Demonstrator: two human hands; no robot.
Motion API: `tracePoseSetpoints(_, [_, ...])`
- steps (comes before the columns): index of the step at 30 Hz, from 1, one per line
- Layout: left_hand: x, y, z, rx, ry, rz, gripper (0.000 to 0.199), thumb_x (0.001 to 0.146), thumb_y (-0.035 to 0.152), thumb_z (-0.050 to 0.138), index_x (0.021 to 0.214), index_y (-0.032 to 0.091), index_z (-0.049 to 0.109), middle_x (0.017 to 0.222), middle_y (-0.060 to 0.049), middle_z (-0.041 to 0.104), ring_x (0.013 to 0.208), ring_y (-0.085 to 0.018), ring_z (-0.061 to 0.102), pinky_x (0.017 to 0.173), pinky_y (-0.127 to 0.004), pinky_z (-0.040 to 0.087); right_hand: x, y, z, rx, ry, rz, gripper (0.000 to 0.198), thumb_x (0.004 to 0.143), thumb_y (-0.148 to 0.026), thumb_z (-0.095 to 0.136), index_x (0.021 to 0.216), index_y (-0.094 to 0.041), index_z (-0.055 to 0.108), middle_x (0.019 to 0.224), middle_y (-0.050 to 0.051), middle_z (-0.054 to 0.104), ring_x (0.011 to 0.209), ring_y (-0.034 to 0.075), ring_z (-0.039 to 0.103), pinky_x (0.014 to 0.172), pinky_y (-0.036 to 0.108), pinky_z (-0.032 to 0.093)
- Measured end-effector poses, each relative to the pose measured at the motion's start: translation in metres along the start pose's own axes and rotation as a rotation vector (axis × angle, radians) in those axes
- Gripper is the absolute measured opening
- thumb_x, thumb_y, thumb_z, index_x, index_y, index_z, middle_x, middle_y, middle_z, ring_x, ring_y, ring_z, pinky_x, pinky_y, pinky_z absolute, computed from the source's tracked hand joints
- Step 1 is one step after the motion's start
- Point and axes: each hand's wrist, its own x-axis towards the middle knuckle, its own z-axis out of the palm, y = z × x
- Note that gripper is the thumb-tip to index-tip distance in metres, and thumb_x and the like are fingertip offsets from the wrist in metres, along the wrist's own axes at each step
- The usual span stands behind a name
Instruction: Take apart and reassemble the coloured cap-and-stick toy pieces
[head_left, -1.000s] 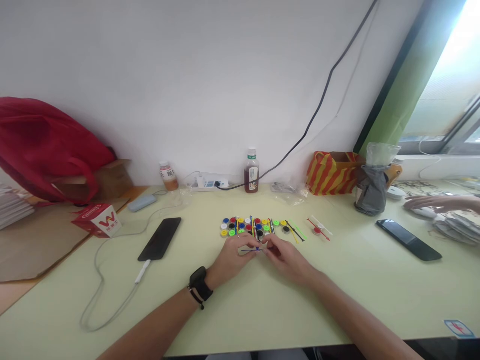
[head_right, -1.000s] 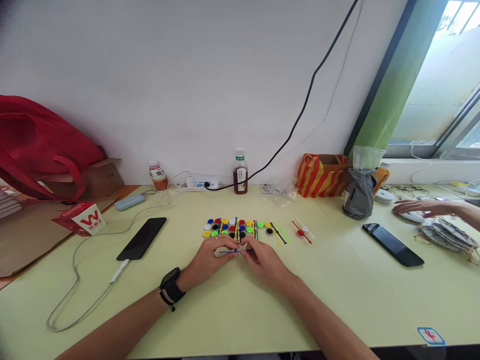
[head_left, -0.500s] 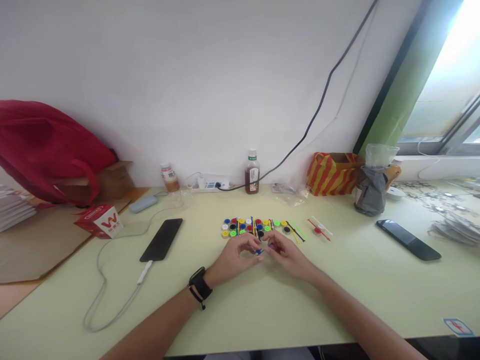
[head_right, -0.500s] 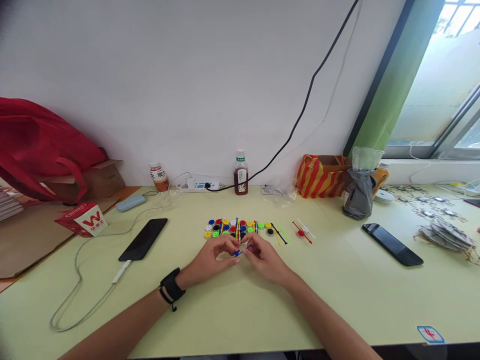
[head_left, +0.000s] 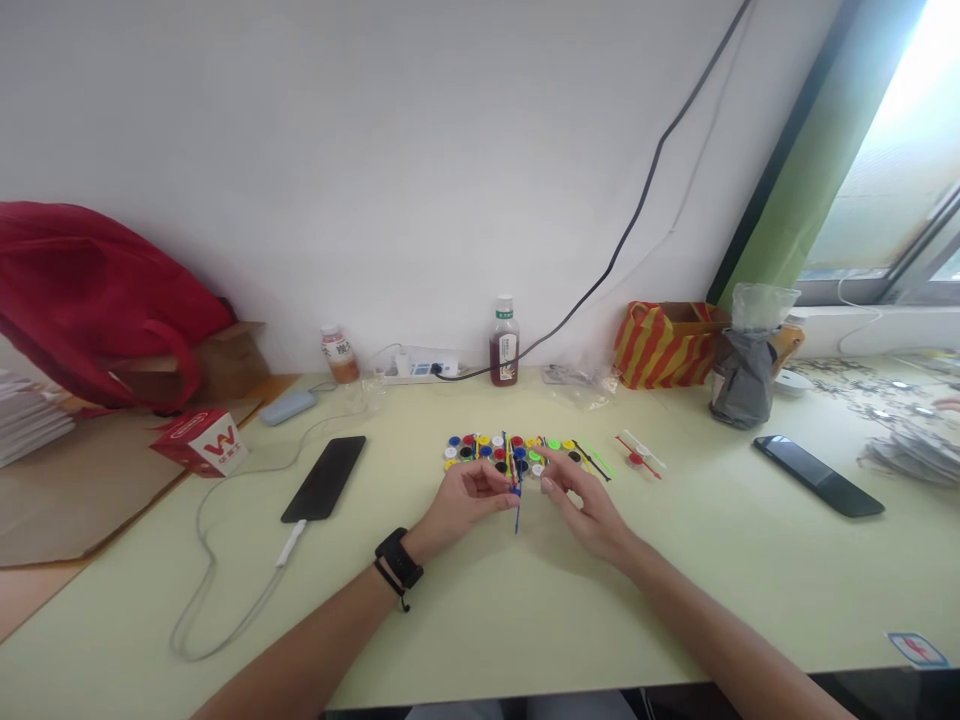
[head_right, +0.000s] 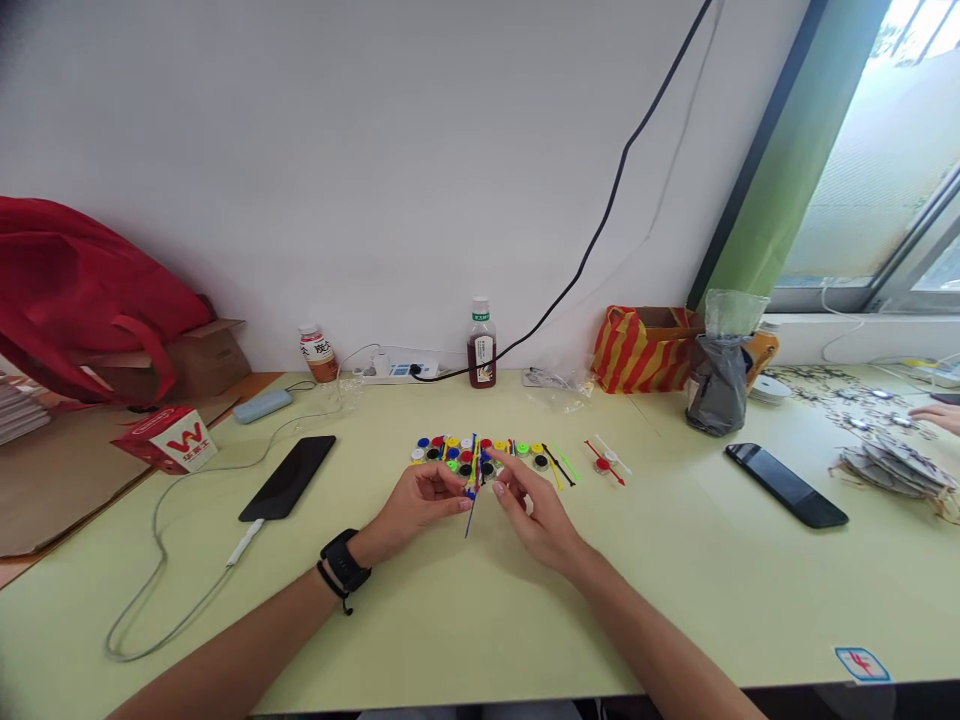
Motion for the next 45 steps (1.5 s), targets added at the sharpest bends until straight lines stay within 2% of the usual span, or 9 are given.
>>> tracePoseSetpoints(3, [0.000, 0.002, 0.001, -0.024, 0.025, -0.016, 0.033, 0.062, 0.028, 0.096, 0.075, 0.013, 0.069, 0.080, -0.004, 0.074, 0.076, -0.014, 0.068, 0.076, -0.028, 0.056, -0.003, 0.001, 0.007, 0.056, 0.030, -0.010, 0.063, 0.103, -0.044, 0.045, 0.159, -0.032, 0.019, 0.112, 0.006, 0.057, 0.071, 0.015, 0.053, 0.069, 0.033, 0.051])
tracePoseSetpoints(5, [-0.001, 0.002, 0.002, -0.041, 0.031, -0.024, 0.033, 0.061, 0.029, 0.096, 0.075, 0.013, 0.070, 0.082, -0.005, 0.075, 0.076, -0.015, 0.069, 0.075, -0.028, 0.057, -0.003, 0.001, 0.009, 0.066, 0.053, 0.018, 0.057, 0.103, -0.046, 0.043, 0.156, -0.031, 0.026, 0.116, 0.006, 0.056, 0.071, 0.014, 0.052, 0.071, 0.034, 0.051])
tracePoseSetpoints(8, [-0.001, 0.001, 0.002, -0.061, 0.007, -0.030, 0.033, 0.062, 0.030, 0.095, 0.075, 0.013, 0.071, 0.081, -0.005, 0.076, 0.076, -0.016, 0.070, 0.075, -0.030, 0.057, -0.002, 0.000, 0.005, 0.091, -0.046, 0.090, 0.043, 0.105, -0.052, 0.034, 0.102, -0.022, 0.066, 0.085, 0.003, 0.059, 0.067, 0.016, 0.051, 0.070, 0.034, 0.048])
tracePoseSetpoints(12, [-0.001, 0.001, 0.001, -0.049, -0.009, -0.030, 0.032, 0.066, 0.031, 0.094, 0.078, 0.014, 0.070, 0.079, -0.004, 0.075, 0.073, -0.015, 0.069, 0.075, -0.030, 0.056, 0.002, -0.002, -0.001, 0.183, -0.135, 0.157, 0.065, 0.105, -0.059, 0.026, 0.052, -0.023, 0.036, 0.053, 0.000, 0.040, 0.055, 0.015, 0.043, 0.062, 0.033, 0.042])
tracePoseSetpoints(19, [-0.002, 0.002, 0.003, 0.001, -0.063, -0.015, 0.030, 0.070, 0.030, 0.091, 0.084, 0.014, 0.069, 0.085, -0.004, 0.073, 0.080, -0.015, 0.068, 0.078, -0.028, 0.056, 0.006, -0.012, 0.003, 0.193, -0.149, 0.150, 0.032, 0.093, -0.054, 0.062, 0.097, -0.023, 0.058, 0.088, 0.001, 0.060, 0.067, 0.013, 0.051, 0.060, 0.027, 0.044])
tracePoseSetpoints(32, [0.001, -0.001, 0.003, -0.008, -0.002, -0.058, 0.033, 0.068, 0.030, 0.092, 0.089, 0.015, 0.072, 0.093, -0.006, 0.074, 0.086, -0.017, 0.070, 0.083, -0.029, 0.056, 0.001, 0.004, 0.001, -0.029, -0.052, 0.041, 0.031, 0.100, -0.041, 0.052, 0.125, -0.026, 0.061, 0.084, 0.002, 0.062, 0.065, 0.015, 0.054, 0.057, 0.028, 0.046])
tracePoseSetpoints(37, [0.002, -0.001, 0.002, -0.023, 0.005, -0.080, 0.034, 0.068, 0.030, 0.092, 0.091, 0.015, 0.072, 0.092, -0.006, 0.075, 0.084, -0.016, 0.071, 0.083, -0.030, 0.056, -0.004, 0.000, 0.002, -0.089, -0.061, 0.010, 0.052, 0.098, -0.035, 0.053, 0.148, -0.031, 0.042, 0.109, 0.005, 0.063, 0.062, 0.012, 0.051, 0.056, 0.027, 0.045])
tracePoseSetpoints(41, [0.002, -0.001, 0.001, -0.027, 0.007, -0.076, 0.033, 0.069, 0.031, 0.092, 0.091, 0.014, 0.073, 0.090, -0.006, 0.075, 0.083, -0.017, 0.071, 0.082, -0.029, 0.056, -0.002, -0.008, -0.001, -0.062, -0.117, 0.017, 0.026, 0.101, -0.040, 0.047, 0.095, -0.023, 0.066, 0.090, 0.004, 0.063, 0.062, 0.013, 0.050, 0.059, 0.030, 0.044])
tracePoseSetpoints(45, [0.002, 0.000, 0.002, -0.020, 0.016, -0.069, 0.034, 0.067, 0.031, 0.093, 0.090, 0.014, 0.073, 0.091, -0.006, 0.076, 0.083, -0.017, 0.071, 0.081, -0.029, 0.056, 0.002, -0.011, -0.003, -0.036, -0.175, 0.046, 0.049, 0.101, -0.045, 0.048, 0.059, -0.021, 0.040, 0.060, -0.001, 0.042, 0.058, 0.013, 0.042, 0.056, 0.029, 0.037])
